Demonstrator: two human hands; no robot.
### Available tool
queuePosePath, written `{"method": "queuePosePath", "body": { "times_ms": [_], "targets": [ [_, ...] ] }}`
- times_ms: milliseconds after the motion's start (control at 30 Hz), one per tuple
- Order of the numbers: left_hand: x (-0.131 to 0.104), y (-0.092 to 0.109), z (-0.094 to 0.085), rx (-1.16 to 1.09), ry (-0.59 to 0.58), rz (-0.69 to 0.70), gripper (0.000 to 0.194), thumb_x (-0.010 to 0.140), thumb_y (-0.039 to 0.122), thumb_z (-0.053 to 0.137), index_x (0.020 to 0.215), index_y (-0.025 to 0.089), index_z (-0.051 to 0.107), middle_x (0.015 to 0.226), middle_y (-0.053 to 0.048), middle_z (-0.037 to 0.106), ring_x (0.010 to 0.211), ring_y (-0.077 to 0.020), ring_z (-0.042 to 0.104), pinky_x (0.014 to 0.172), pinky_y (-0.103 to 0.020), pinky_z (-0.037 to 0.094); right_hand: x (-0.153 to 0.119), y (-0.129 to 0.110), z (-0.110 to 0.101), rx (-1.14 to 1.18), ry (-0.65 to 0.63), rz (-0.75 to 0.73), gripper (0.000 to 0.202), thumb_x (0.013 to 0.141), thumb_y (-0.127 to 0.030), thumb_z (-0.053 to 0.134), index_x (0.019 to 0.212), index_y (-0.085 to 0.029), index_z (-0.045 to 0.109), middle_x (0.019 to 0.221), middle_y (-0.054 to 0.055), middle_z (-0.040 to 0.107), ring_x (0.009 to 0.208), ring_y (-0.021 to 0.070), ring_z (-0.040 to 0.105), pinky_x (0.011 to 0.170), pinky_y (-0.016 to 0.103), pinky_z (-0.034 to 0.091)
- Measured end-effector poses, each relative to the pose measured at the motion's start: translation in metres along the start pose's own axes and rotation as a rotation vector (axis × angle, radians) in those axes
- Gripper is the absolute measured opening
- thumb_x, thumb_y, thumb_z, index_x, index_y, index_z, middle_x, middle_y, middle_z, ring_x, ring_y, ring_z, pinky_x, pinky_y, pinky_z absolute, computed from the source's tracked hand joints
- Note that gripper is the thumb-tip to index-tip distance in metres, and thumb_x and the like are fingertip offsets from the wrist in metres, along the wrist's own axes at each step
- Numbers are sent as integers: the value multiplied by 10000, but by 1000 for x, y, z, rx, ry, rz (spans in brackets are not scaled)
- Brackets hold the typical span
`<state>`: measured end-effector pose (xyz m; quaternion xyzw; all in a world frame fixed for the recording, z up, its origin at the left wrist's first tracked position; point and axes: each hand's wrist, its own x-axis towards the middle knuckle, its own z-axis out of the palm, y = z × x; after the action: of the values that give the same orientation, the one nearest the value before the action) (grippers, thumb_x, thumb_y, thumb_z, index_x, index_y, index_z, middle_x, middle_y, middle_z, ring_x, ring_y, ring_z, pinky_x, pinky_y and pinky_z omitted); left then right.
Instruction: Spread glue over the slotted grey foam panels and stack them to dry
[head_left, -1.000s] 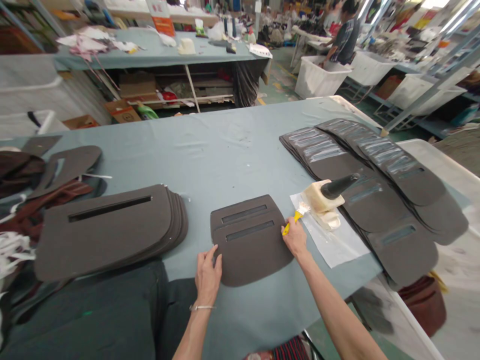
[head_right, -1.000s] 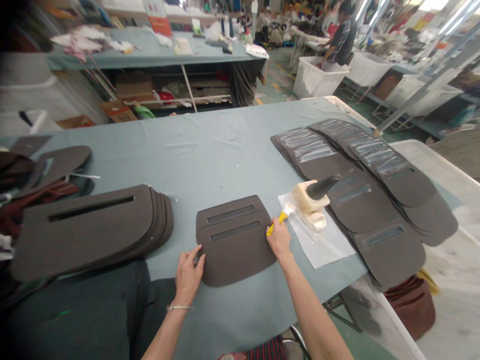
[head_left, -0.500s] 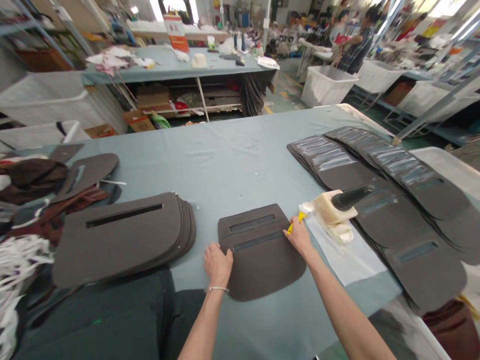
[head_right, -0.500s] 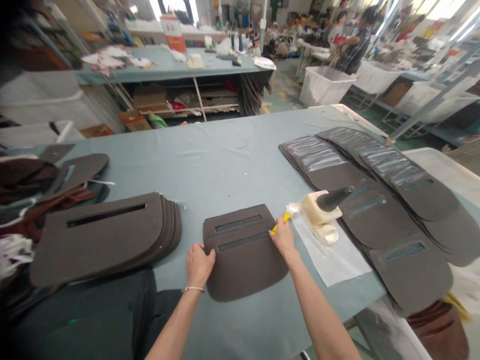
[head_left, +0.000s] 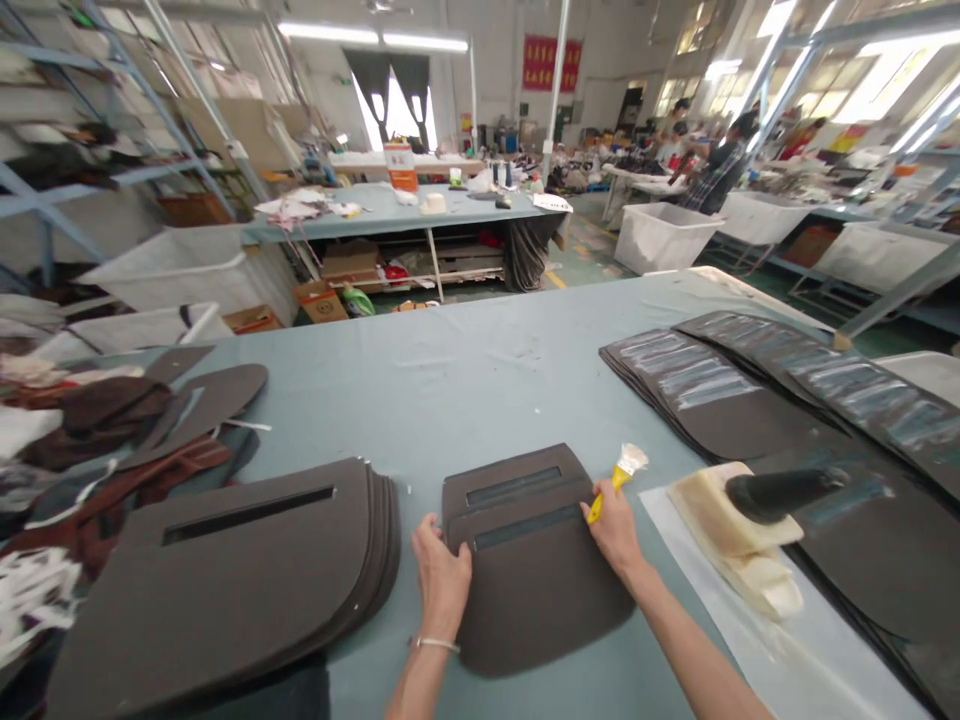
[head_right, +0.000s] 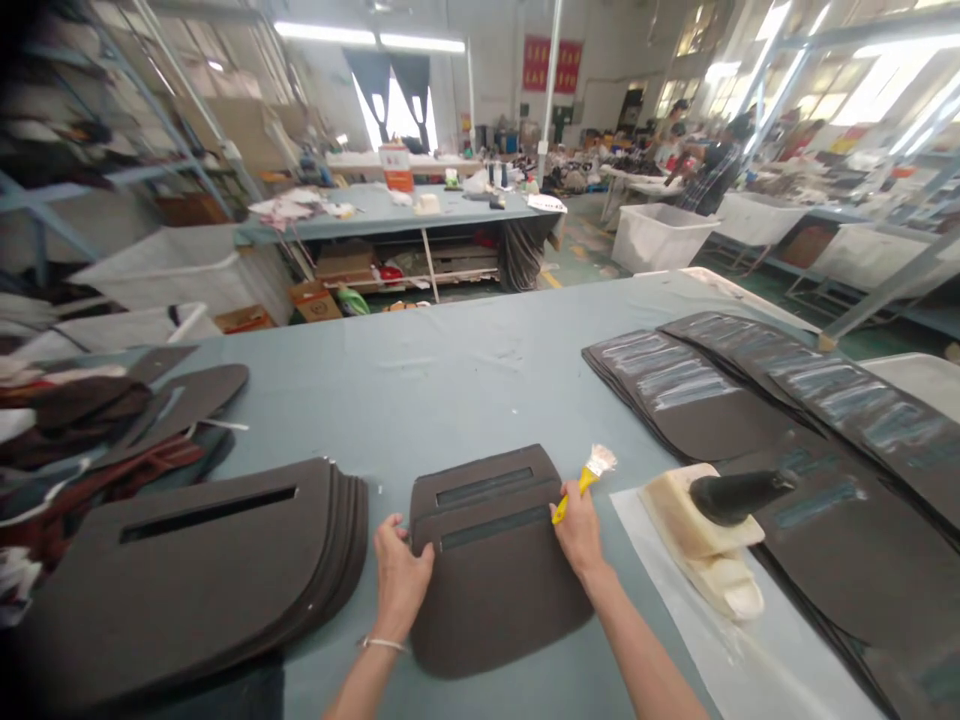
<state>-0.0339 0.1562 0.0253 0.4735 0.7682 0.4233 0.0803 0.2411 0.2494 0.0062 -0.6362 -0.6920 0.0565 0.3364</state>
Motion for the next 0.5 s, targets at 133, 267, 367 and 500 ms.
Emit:
{"method": "queuePosePath", "body": {
  "times_ms": [133,267,367,500],
  "targets": [
    [57,15,11,-16,48,6,510,731,136,579,1179,176,338,1045,-77,405,980,-207,471,875,-401,449,64,-19,24,8,45,-66,220,755,-180,578,918,-208,434,888,40,478,732,166,496,613,260,383],
    [99,19,23,7,76,39,532,708,129,608,1171,171,349,1031,-66,413,1000,-205,452,918,-410,426,111,-33,36,2,43,-82,241,748,-160,606,933,-197,456,916,37,466,726,143,473,609,240,362],
    [112,15,31,27,72,20,527,702,124,616,1161,163,359,1034,-73,422,1009,-205,448,918,-414,425,125,-35,41,-23,10,-80,261,745,-160,629,949,-186,469,924,39,459,712,126,446,606,229,337],
    [108,14,33,60,-2,30,426,784,179,551,1182,155,402,1066,-100,438,1038,-223,461,919,-442,421,125,-26,42,-56,-38,-67,191,789,-182,593,943,-179,481,867,25,457,693,121,415,611,228,312]
  ]
}}
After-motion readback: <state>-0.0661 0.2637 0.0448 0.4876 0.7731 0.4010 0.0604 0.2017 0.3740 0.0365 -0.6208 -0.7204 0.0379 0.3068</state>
